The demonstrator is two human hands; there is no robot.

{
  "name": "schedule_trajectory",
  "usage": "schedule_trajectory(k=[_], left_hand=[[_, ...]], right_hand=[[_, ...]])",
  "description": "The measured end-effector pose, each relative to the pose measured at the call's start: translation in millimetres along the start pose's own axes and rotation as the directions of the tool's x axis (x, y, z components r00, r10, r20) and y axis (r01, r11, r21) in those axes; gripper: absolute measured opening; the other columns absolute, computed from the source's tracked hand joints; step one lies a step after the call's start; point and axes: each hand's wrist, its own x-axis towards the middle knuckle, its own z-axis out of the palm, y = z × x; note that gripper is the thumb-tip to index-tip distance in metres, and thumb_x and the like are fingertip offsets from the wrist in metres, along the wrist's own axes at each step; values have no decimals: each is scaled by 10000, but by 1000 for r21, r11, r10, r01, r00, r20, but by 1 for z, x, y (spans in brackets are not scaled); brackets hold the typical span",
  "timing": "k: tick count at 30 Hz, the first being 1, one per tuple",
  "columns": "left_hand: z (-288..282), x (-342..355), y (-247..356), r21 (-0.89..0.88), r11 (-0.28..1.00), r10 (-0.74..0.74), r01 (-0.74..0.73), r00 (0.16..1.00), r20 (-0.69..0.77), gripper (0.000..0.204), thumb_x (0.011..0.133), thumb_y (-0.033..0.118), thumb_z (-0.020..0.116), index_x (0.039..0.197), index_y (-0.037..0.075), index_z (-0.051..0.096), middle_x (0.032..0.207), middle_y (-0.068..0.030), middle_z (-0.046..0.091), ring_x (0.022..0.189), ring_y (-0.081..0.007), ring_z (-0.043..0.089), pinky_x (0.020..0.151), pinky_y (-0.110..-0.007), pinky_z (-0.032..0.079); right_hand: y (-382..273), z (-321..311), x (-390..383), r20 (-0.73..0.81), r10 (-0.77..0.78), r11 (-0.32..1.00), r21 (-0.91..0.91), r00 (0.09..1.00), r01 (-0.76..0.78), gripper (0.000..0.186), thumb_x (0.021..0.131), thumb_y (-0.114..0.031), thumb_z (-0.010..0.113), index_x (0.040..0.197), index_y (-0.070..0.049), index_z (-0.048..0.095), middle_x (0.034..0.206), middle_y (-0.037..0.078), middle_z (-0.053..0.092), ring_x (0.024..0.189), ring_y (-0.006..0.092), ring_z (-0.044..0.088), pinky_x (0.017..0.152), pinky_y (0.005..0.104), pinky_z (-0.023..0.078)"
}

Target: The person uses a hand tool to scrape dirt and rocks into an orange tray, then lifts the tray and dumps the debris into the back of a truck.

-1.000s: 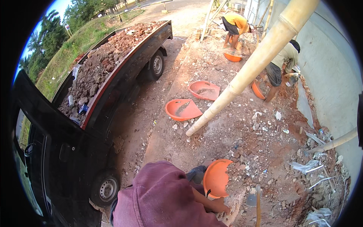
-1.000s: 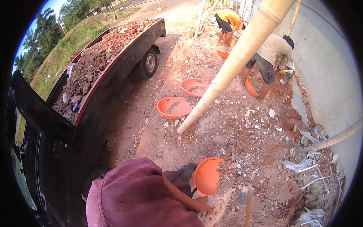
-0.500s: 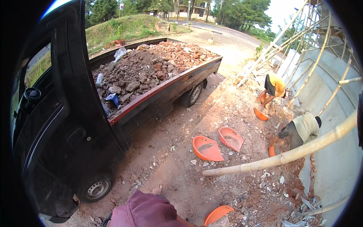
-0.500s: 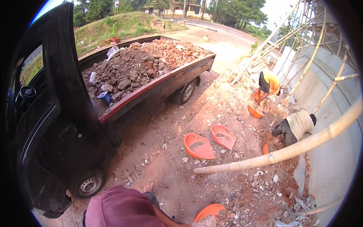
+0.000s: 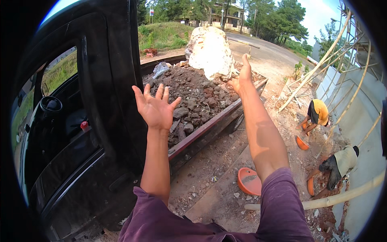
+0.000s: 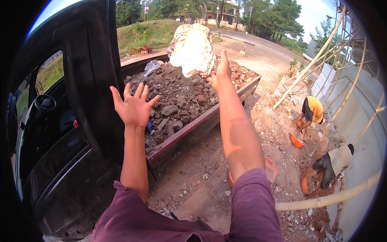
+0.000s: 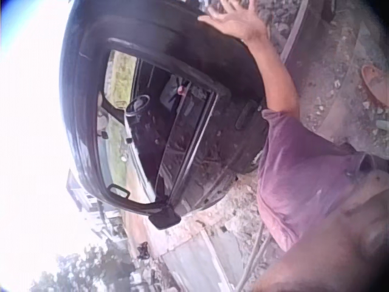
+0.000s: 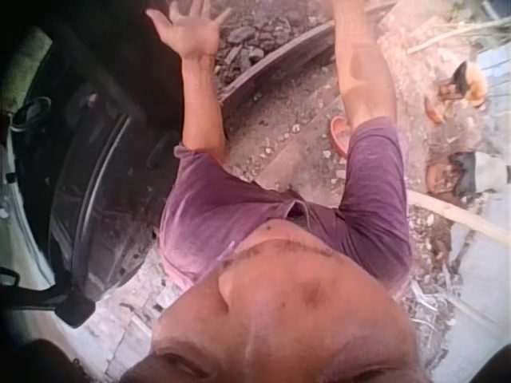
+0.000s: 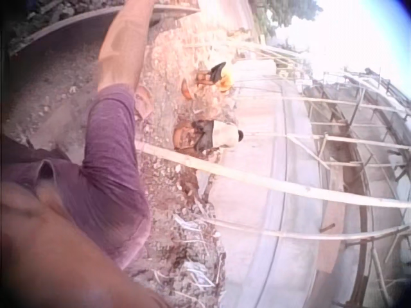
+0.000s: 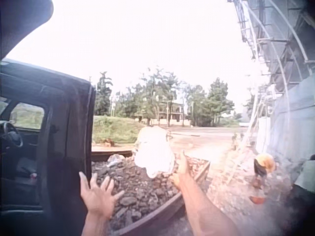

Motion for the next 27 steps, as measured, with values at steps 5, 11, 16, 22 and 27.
schedule_trajectory(k=[5,11,16,22,27], left_hand=[[-153,-91,-21,600,797,114,77,955,-274,530,1056,490,427,1391,80,402,1371,-210,557,1310,-314,538,983,-441,491],[-342,-255,-120,799,48,-270,600,778,-568,507,849,410,767,1122,3,634,956,-149,730,886,-221,702,778,-342,541],[-399,-338,-176,878,-415,-770,238,423,-478,590,801,528,740,1084,14,676,1078,-238,703,1048,-386,670,902,-429,520],[-422,-358,-235,871,-471,-880,-142,142,-453,663,803,597,681,1067,-9,727,1141,-257,689,1068,-407,661,901,-454,518],[-346,-380,-324,913,-171,-928,-370,-250,-275,562,834,553,686,995,19,759,987,-237,723,963,-360,699,851,-438,530]], right_hand=[[126,78,-64,451,289,955,-195,845,-223,972,937,-603,591,1579,-76,87,1483,344,353,988,390,702,780,511,620],[326,-150,-241,127,794,574,-479,595,-664,615,951,-427,675,1416,-80,472,1261,193,617,962,281,708,751,425,607],[358,-390,-473,-576,740,255,-237,347,-938,411,944,-372,671,1204,-60,606,1083,153,662,837,287,701,690,426,602],[329,-415,-712,-760,507,333,-263,407,-906,205,897,-265,717,932,-66,681,899,89,686,787,182,661,645,375,550],[363,-385,-826,-974,58,418,-175,219,-892,288,894,-244,684,755,6,659,715,170,680,666,293,669,627,430,517]])
